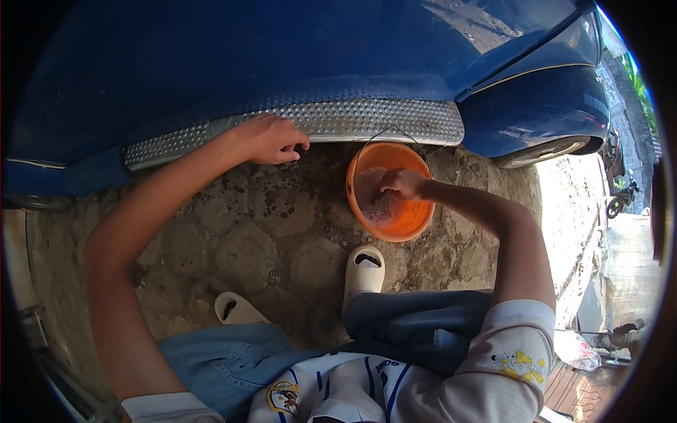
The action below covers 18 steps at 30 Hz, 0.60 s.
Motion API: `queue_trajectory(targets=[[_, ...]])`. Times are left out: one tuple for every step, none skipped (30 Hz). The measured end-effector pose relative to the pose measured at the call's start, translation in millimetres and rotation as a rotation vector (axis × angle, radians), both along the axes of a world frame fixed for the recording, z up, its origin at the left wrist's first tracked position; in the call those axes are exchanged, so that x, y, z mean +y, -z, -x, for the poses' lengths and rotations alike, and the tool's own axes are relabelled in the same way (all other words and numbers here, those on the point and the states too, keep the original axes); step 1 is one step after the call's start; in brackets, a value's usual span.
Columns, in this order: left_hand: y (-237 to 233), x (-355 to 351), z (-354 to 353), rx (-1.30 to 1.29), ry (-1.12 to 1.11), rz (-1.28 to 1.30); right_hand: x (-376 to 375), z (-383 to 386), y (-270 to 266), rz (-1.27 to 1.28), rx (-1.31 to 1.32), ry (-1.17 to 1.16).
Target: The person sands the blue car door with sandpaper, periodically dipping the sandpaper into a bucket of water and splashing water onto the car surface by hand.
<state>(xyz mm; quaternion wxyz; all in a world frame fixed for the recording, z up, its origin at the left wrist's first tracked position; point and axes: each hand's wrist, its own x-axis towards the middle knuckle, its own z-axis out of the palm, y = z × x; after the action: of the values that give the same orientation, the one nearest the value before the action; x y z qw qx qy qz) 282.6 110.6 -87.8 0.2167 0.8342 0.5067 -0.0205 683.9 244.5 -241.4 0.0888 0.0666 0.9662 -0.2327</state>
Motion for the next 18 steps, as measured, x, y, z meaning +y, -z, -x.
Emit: queue_trajectory(targets=[[0.6,0.0,0.6,-0.002,0.006,-0.01,4.8,1.2,-10.4,-0.052,0.063,0.004],[1.0,0.1,0.6,-0.001,0.009,-0.013,6.8,0.8,-20.9,-0.056,0.063,0.007],[0.2,-0.1,0.6,-0.003,-0.002,-0.005,7.5,3.7,-41.4,-0.124,0.197,0.034],[-1.8,0.3,1.4,-0.002,-0.015,0.0,10.4,6.6,-56.8,-0.194,0.334,0.059],[-4.1,0.9,2.0,0.006,-0.016,-0.011,9.8,10.8,-70.4,-0.205,0.343,0.057],[-7.2,0.8,1.9,-0.005,-0.012,-0.016,10.4,10.3,-76.6,-0.239,0.407,0.102],[-10.6,1.1,2.6,-0.017,-0.01,-0.02,12.0,12.0,-82.0,-0.272,0.471,0.145],[-14.2,2.2,4.1,-0.008,-0.018,-0.032,15.9,15.9,-87.3,-0.292,0.525,0.118],[-17.8,2.5,4.8,-0.01,-0.02,-0.037,19.5,19.0,-92.9,-0.299,0.534,0.107],[-21.6,3.0,5.9,-0.012,-0.022,-0.04,23.1,21.5,-98.7,-0.335,0.543,0.088],[-25.6,3.6,7.3,-0.005,-0.031,-0.047,26.3,24.3,-103.8,-0.37,0.553,0.071],[-29.8,4.6,8.6,-0.023,-0.041,-0.063,28.1,30.1,-111.4,-0.386,0.583,0.065],[-34.3,5.4,10.3,-0.04,-0.049,-0.08,28.6,34.6,-118.7,-0.391,0.592,0.061],[-39.2,6.1,12.2,-0.034,-0.051,-0.088,29.7,37.8,-127.6,-0.402,0.624,0.096],[-43.4,7.2,13.6,-0.044,-0.064,-0.096,31.2,40.5,-133.9,-0.414,0.654,0.132],[-48.1,8.6,14.7,-0.055,-0.076,-0.106,34.6,43.8,-137.2,-0.424,0.66,0.128],[-53.0,9.7,15.4,-0.051,-0.078,-0.12,38.3,49.2,-142.7,-0.433,0.706,0.117],[-57.2,9.9,15.7,-0.061,-0.089,-0.144,41.2,55.2,-149.9,-0.441,0.753,0.105]])
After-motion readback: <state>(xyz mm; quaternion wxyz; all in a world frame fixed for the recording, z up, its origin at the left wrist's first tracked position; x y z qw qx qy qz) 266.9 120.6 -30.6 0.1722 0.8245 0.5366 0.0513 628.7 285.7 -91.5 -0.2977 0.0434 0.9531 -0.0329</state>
